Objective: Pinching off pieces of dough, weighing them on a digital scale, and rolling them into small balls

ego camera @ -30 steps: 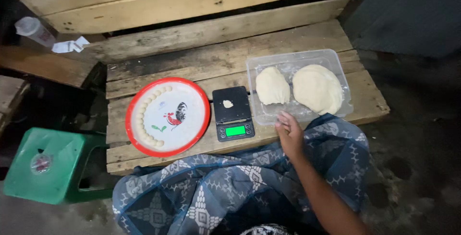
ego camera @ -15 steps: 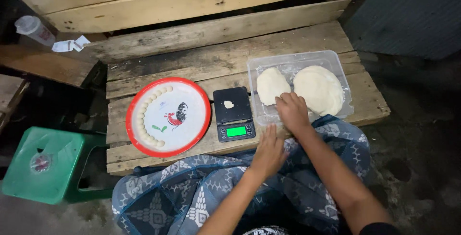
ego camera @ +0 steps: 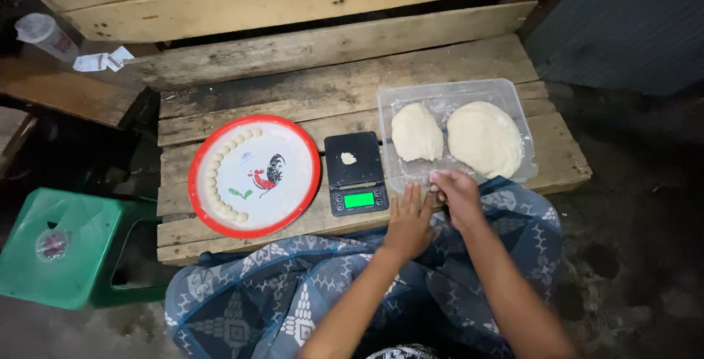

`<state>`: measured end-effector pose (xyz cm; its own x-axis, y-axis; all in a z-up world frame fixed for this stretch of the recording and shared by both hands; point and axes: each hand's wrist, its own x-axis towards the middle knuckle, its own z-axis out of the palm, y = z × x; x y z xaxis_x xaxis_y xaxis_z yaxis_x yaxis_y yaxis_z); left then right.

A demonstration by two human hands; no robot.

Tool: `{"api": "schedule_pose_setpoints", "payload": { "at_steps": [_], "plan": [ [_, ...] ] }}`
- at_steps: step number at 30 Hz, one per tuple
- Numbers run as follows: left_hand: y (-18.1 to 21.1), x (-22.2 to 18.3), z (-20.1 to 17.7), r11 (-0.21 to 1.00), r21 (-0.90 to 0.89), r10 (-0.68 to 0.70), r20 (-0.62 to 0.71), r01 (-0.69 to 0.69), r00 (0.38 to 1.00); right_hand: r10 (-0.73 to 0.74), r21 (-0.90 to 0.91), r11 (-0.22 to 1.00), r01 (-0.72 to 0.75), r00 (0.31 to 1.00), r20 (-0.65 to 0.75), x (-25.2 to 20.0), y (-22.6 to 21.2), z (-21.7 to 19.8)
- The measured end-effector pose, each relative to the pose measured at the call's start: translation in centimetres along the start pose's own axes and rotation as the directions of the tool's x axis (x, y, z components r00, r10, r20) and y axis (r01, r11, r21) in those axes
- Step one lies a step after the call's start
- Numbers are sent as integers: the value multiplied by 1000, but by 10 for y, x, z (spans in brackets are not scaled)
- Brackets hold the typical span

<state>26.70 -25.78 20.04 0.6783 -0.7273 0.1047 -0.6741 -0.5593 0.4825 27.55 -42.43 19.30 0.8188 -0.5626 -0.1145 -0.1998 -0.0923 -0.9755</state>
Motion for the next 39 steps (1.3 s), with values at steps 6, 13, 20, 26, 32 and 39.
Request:
{"api": "schedule_pose_setpoints", "payload": {
  "at_steps": [6, 13, 20, 26, 32, 39],
  "plan": [
    [2, -10, -40, 264, -917, -418, 171, 299, 892, 13, 272, 962, -31, 998, 66, -63, -64, 8],
    [-22, -38, -41, -333, -843, -265, 513, 422, 817, -100, 126, 991, 55, 916, 389, -65, -49, 12],
    [-51, -34, -84, -41, -959, -352, 277, 281, 894, -93, 8, 995, 99, 895, 437, -65, -31, 13],
    [-124, 14, -112, 699, -634, -550, -182, 330, 815, -86, -119, 981, 156, 885, 459, -68, -32, 11],
    [-168, 52, -95, 928, -42, -354, -409, 370, 841, -160, -155, 958, 243, 896, 415, -66, -12, 17],
    [-158, 39, -108, 971, -39, -232, -398, 236, 888, -151, -218, 942, 256, 902, 405, -73, -32, 18]
  ]
}}
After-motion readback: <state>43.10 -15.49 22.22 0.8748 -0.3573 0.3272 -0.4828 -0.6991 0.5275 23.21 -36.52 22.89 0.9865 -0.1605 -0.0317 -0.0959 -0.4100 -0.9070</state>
